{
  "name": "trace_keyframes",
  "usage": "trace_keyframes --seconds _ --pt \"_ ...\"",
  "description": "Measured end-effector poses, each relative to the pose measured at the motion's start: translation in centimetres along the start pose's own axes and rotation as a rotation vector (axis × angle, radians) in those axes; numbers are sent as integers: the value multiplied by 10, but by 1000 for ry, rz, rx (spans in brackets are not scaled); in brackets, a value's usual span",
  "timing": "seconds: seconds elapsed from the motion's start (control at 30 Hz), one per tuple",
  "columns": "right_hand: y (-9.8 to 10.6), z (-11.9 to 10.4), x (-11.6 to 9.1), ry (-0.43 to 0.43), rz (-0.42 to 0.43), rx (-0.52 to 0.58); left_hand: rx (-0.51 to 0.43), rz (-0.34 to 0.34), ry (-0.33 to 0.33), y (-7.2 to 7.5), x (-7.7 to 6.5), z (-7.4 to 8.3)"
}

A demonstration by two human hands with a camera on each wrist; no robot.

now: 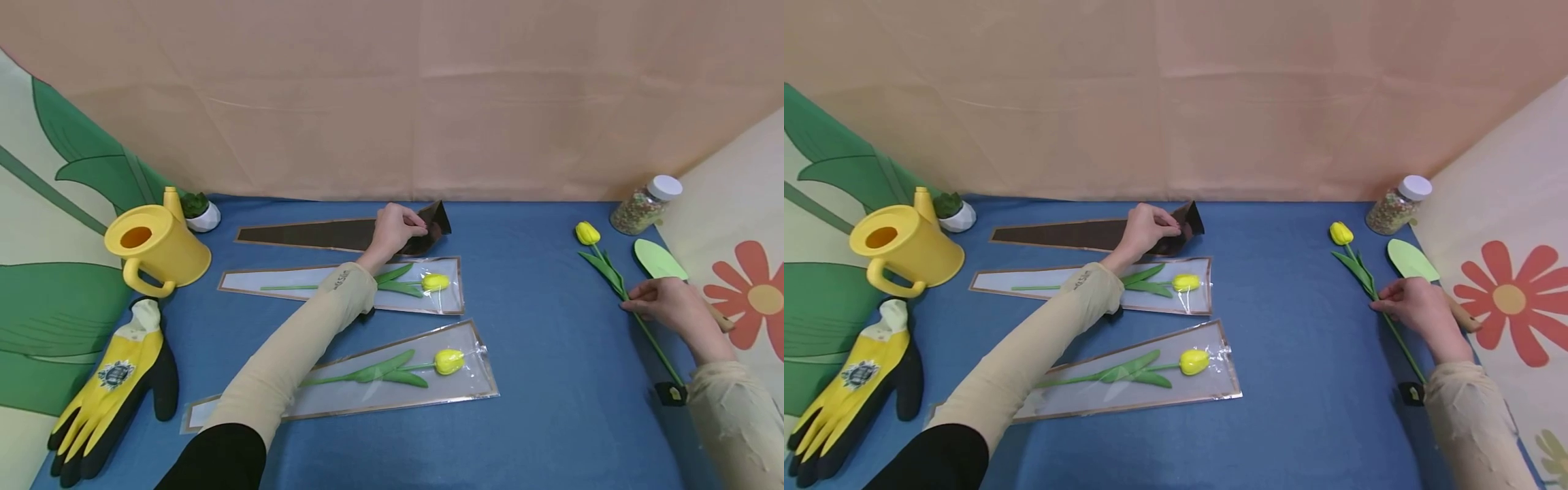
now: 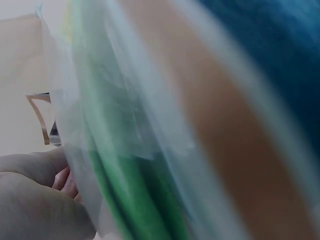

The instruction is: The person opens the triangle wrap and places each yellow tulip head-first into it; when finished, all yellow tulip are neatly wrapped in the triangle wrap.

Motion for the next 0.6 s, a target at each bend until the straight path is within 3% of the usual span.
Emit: trace_keyframes --seconds 0.17,0.27,0.4,0.6 --pt "-2 -2 -3 12 23 22 11 -9 -8 -2 0 -1" --pt "-2 -6 -5 34 54 94 12 -9 -4 -1 -1 -2" --pt "0 -12 -6 83 90 253 23 -5 -10 -1 0 -2" --pt "8 -21 -6 135 47 541 30 -17 -18 -3 1 -2"
Point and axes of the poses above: each hand's wrist, its own x-axis towards the middle knuckle, its own y-axis out of the back of the hand, z = x × y, the point moved 5 cm from there along x, towards the middle knuckle, and after that the axes turned 7 degrees about -y, right-handed, at the moved point
